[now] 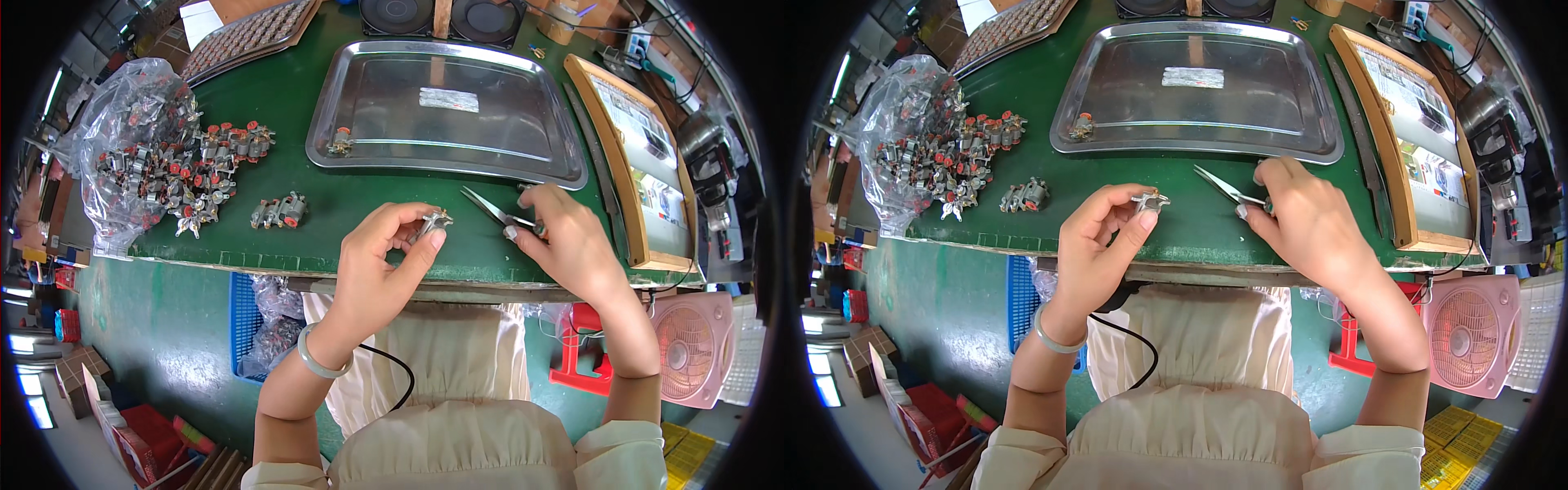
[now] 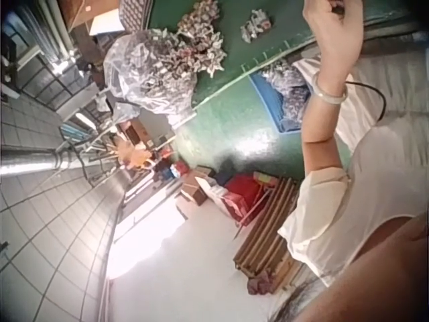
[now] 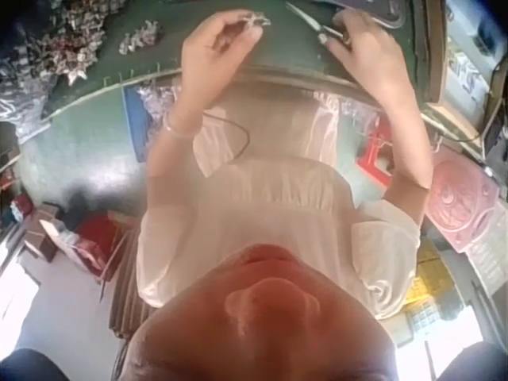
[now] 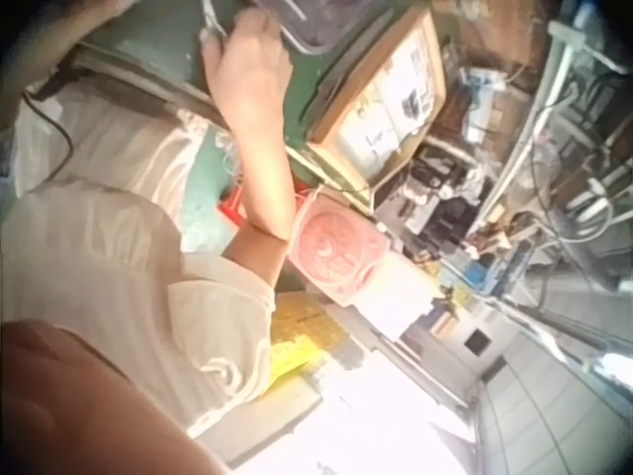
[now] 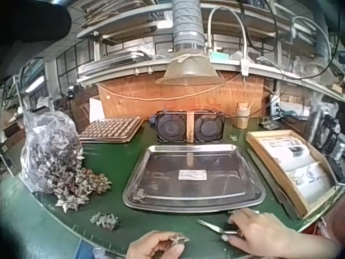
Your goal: The person is assembling small electronic components onto a base using tools.
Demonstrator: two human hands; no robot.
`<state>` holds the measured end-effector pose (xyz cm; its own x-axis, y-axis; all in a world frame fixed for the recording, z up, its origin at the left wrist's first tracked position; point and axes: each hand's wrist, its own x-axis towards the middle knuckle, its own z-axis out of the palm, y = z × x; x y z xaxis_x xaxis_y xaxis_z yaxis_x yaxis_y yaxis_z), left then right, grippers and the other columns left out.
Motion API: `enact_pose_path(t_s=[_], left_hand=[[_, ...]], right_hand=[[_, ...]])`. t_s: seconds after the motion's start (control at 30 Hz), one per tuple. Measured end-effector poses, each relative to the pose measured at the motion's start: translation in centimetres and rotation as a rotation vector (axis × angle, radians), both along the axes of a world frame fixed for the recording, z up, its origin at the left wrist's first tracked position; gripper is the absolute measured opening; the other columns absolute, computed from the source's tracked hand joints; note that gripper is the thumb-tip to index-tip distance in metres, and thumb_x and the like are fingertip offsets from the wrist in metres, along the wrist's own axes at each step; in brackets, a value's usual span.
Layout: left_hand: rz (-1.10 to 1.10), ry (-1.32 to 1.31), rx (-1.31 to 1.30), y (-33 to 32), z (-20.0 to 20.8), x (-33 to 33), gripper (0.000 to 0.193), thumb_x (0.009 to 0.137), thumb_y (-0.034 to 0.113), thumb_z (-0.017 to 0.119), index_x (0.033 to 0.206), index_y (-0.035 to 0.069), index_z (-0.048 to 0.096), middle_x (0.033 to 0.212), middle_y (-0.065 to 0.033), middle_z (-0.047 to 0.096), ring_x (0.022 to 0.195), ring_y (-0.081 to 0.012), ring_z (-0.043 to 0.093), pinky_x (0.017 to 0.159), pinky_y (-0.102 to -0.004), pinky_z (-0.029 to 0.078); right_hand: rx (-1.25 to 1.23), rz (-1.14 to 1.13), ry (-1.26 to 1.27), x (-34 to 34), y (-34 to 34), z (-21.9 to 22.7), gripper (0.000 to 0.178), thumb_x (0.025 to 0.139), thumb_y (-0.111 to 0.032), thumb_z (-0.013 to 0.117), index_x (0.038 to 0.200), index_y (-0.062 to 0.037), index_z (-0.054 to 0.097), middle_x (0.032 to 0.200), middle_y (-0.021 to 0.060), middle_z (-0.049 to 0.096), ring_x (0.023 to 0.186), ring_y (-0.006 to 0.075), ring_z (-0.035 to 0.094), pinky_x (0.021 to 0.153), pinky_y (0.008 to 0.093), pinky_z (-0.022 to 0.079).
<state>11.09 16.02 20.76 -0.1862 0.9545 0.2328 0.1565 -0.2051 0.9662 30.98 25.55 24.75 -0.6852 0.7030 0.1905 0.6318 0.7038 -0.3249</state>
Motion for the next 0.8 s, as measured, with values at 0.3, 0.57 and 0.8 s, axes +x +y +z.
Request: enact_pose_path(t_s=[0.3, 0.57, 0.8], left_hand=[[-0.084, -0.095, -0.09, 0.2, -0.3, -0.2, 0.026, 0.083, 0.003, 0.054, 0.108, -0.002, 0.051, 0.086, -0.0023, 0.055, 0.076, -0.0053, 0.049, 0.065, -0.0174, 0.04], [-0.031, -0.167, -0.019, 0.3, -0.7, 0.2, 0.021, 0.079, 0.004, 0.058, 0.099, -0.001, 0.055, 0.076, -0.0016, 0.055, 0.066, -0.0053, 0.049, 0.059, -0.0192, 0.041], [-0.019, -0.134, 0.015, 0.5, -1.1, 0.2, 0.02, 0.078, 0.004, 0.058, 0.098, -0.002, 0.056, 0.073, -0.0018, 0.055, 0.064, -0.0056, 0.049, 0.058, -0.0196, 0.041]], right_hand=[[0.133, 0.198, 0.173, -2.0, 0.5, -2.1, 0.023, 0.07, -0.004, 0.062, 0.088, -0.0031, 0.048, 0.077, 0.0101, 0.053, 0.061, 0.0278, 0.057, 0.052, 0.0351, 0.046], [0.268, 0.442, 0.304, -2.2, -0.9, -1.0, 0.029, 0.066, -0.004, 0.065, 0.094, -0.003, 0.055, 0.061, 0.0058, 0.051, 0.051, 0.0212, 0.051, 0.047, 0.0321, 0.039], [0.379, 0.416, 0.256, -2.6, -0.7, -1.2, 0.031, 0.065, -0.004, 0.063, 0.095, -0.0033, 0.055, 0.062, 0.004, 0.047, 0.049, 0.0192, 0.047, 0.044, 0.0312, 0.036]])
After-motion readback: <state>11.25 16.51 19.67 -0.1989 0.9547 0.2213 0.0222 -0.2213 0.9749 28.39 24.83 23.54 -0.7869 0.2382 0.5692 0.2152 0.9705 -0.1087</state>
